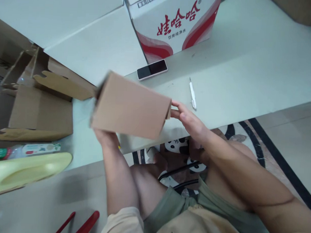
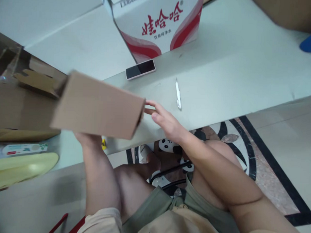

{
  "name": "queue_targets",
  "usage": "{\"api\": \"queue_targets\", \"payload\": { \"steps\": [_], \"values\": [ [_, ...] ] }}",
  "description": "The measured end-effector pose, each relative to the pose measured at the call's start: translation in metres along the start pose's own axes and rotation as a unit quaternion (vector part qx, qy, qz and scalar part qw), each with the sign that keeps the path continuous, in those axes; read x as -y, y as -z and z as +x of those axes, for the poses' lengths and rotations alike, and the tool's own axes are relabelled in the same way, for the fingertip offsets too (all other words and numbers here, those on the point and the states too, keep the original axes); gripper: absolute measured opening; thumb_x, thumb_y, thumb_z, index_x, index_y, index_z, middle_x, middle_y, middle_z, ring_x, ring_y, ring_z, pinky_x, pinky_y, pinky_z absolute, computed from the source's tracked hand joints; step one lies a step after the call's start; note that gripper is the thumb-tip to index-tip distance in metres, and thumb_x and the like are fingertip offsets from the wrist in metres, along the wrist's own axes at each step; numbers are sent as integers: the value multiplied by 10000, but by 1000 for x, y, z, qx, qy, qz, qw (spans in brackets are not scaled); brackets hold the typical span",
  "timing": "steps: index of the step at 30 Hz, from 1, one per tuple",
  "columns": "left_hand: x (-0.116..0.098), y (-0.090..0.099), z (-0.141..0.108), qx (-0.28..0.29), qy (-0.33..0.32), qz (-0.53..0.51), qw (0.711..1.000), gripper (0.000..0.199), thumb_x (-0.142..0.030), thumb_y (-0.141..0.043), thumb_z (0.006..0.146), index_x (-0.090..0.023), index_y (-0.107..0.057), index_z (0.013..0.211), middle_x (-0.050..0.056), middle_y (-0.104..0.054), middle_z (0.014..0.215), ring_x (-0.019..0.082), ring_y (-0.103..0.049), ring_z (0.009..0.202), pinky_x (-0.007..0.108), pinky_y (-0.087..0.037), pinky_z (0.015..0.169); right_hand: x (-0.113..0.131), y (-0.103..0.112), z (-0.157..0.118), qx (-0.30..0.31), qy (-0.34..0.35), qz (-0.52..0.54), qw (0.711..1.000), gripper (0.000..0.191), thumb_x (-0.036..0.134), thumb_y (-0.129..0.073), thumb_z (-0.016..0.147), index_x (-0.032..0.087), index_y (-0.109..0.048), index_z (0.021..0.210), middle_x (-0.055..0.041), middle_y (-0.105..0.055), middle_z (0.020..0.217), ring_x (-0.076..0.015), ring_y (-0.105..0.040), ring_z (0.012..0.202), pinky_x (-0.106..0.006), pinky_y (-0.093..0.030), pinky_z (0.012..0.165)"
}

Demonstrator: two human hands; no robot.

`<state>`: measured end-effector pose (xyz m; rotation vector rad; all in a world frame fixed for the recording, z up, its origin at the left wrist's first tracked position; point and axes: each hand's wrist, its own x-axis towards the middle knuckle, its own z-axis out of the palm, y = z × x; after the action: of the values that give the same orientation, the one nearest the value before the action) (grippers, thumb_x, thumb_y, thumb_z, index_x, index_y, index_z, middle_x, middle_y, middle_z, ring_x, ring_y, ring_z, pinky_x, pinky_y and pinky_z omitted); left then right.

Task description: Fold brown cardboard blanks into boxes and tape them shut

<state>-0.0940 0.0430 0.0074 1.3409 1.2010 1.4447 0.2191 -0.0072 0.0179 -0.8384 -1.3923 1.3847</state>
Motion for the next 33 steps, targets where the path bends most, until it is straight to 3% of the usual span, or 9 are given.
{"api": "queue_targets", "payload": {
  "steps": [2,6,12,19,21,24,28,30,33],
  "values": [
    [-1,-20,-7,-82,131,-54,987,536,-727,-490,849,-291,-720,1059,1,-761,1121,311,-577,1314,408,-552,930,3,-3,0,4,63,-65,996,663,687,-466,935,269,-494,1449,-102,-460,1599,-285,-357,1537,-565,-263,1267],
    [-8,-65,-21,10,293,-58,954,678,-795,-533,785,-183,-724,1006,112,-783,996,333,-694,1153,377,-601,855,7,-4,-1,-13,136,-177,975,621,607,-556,921,313,-509,1466,-33,-241,1709,-280,-173,1604,-538,-189,1305],
    [-12,-86,-28,1,359,-50,932,398,-514,-576,943,-200,-705,1148,71,-779,1114,232,-738,1014,330,-624,821,5,1,-2,-95,159,-205,961,545,566,-508,950,331,-534,1441,-32,-373,1650,-282,-312,1557,-538,-275,1282],
    [-13,-84,-36,134,374,-20,918,347,-414,-658,868,-174,-714,1113,-2,-629,569,149,-613,498,205,-372,380,1,3,1,-169,197,-181,949,348,494,-532,965,294,-623,1234,-64,-526,1524,-283,-440,1474,-532,-344,1235],
    [-10,-83,-33,171,341,59,923,287,-369,-634,877,-164,-729,1053,0,-618,558,143,-617,512,197,-329,383,1,4,3,-172,189,-183,949,310,496,-532,965,271,-644,1147,-80,-574,1466,-293,-497,1424,-539,-388,1200],
    [-5,-78,-25,170,227,203,937,248,-322,-663,849,-159,-742,1018,40,-730,737,165,-683,658,248,-504,558,1,4,4,-146,172,-205,952,283,485,-576,946,252,-661,1081,-100,-617,1409,-302,-554,1361,-534,-437,1158],
    [-7,-66,-12,2,14,260,965,428,-480,-597,887,-171,-692,1168,100,-771,1041,249,-732,980,384,-588,834,3,5,6,-96,167,-222,956,284,481,-620,925,260,-693,1089,-97,-635,1396,-295,-577,1336,-515,-446,1158],
    [-16,-62,-9,-41,-148,254,955,514,-566,-490,939,-191,-659,1248,105,-723,1249,281,-649,1238,452,-533,1020,5,5,6,-60,163,-208,963,291,480,-629,923,265,-705,1104,-92,-625,1419,-283,-575,1346,-492,-450,1159],
    [-30,-62,-9,18,-303,279,911,523,-595,-416,976,-240,-687,1246,60,-685,1350,299,-511,1412,520,-329,1216,7,4,6,39,156,-167,973,302,479,-622,930,271,-718,1126,-87,-609,1457,-264,-568,1368,-452,-469,1142]
  ]
}}
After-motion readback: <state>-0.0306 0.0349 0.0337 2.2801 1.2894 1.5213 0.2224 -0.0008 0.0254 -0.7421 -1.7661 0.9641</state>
